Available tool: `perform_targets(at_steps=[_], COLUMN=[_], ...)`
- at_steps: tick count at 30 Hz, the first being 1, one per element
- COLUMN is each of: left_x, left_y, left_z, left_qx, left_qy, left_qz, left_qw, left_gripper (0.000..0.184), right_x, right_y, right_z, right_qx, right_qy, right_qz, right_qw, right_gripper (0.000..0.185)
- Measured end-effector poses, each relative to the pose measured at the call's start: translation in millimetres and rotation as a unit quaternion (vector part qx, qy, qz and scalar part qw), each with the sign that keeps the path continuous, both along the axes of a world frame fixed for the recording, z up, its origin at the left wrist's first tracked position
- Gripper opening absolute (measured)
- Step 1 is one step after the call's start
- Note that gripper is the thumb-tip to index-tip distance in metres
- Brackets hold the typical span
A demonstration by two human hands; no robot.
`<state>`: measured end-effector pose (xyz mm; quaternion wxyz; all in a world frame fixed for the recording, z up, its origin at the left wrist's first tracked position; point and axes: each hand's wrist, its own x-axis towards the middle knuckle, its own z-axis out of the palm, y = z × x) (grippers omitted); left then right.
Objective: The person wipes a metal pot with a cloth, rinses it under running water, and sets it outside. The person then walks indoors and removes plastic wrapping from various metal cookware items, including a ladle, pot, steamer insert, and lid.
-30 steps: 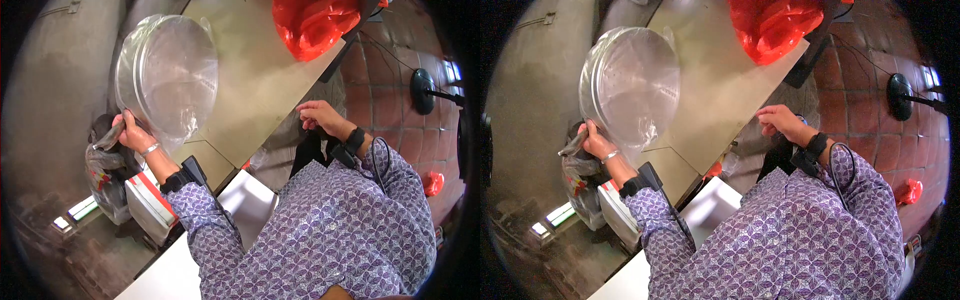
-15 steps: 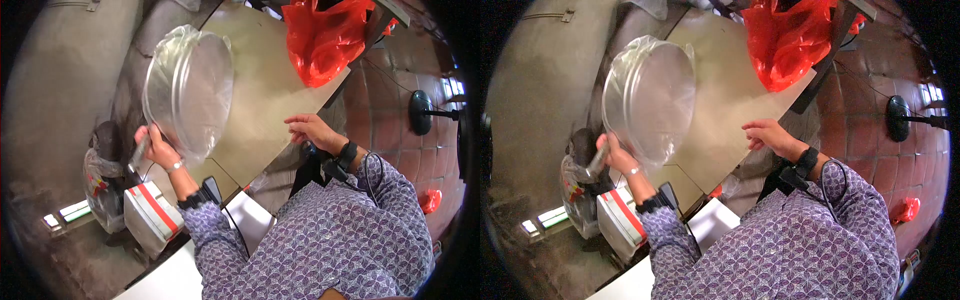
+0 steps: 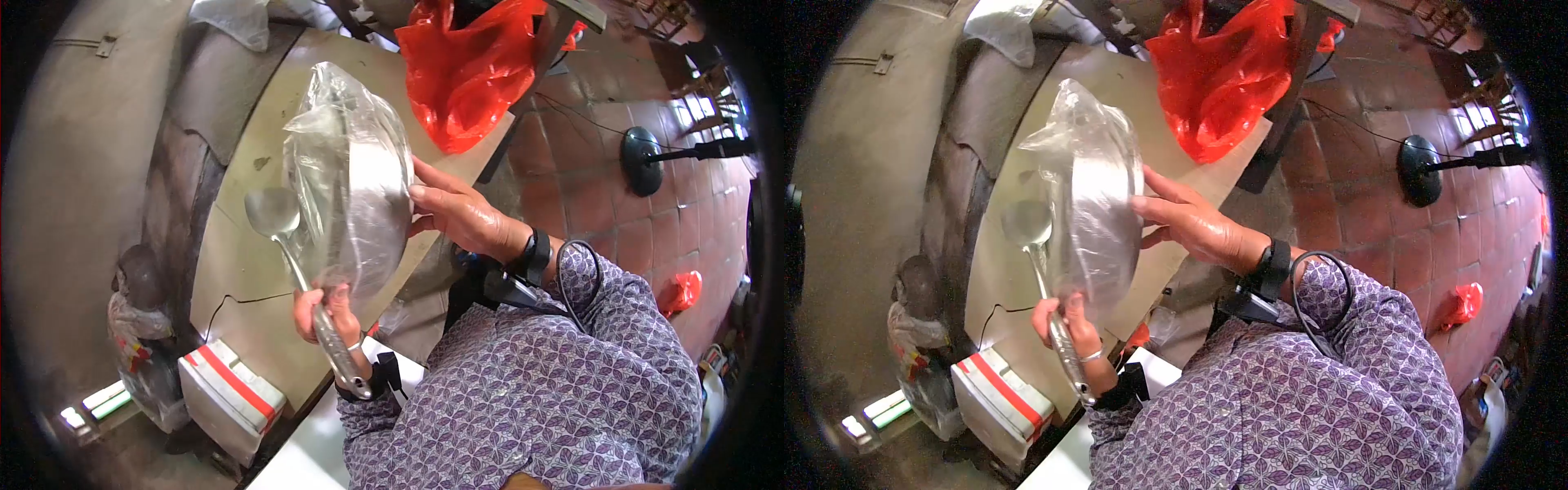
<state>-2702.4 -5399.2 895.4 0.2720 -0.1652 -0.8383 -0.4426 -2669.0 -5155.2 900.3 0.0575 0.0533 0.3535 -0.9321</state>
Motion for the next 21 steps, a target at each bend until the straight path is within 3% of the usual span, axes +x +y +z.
perform_targets(at_steps=[3,7,12,15,17,18,21], left_x=[9,23,29,31,28,29,30], left_y=[0,3,4,1,0,-1,-3], left_z=[-7,-26,-30,-32,-34,-33,-14], left_qx=[-0.123,-0.086,-0.065,-0.064,-0.004,-0.002,0.149], left_qy=[0.051,-0.017,-0.019,-0.035,-0.079,-0.078,-0.162], left_qz=[-0.153,-0.222,-0.232,-0.237,-0.225,-0.222,-0.176], left_qw=[0.979,0.971,0.970,0.969,0.971,0.972,0.960], left_gripper=[0.031,0.025,0.021,0.022,0.023,0.023,0.031], right_x=[18,43,63,71,66,67,69], right_y=[6,11,8,13,18,19,22], right_z=[-13,-66,-136,-141,-131,-132,-132], right_qx=[-0.028,-0.065,-0.098,-0.082,-0.029,-0.025,-0.007], right_qy=[-0.034,-0.102,-0.141,-0.181,-0.251,-0.251,-0.234], right_qz=[-0.022,-0.051,-0.085,-0.089,-0.085,-0.082,-0.039], right_qw=[0.999,0.991,0.981,0.976,0.964,0.964,0.971], right_gripper=[0.064,0.061,0.061,0.055,0.053,0.053,0.054])
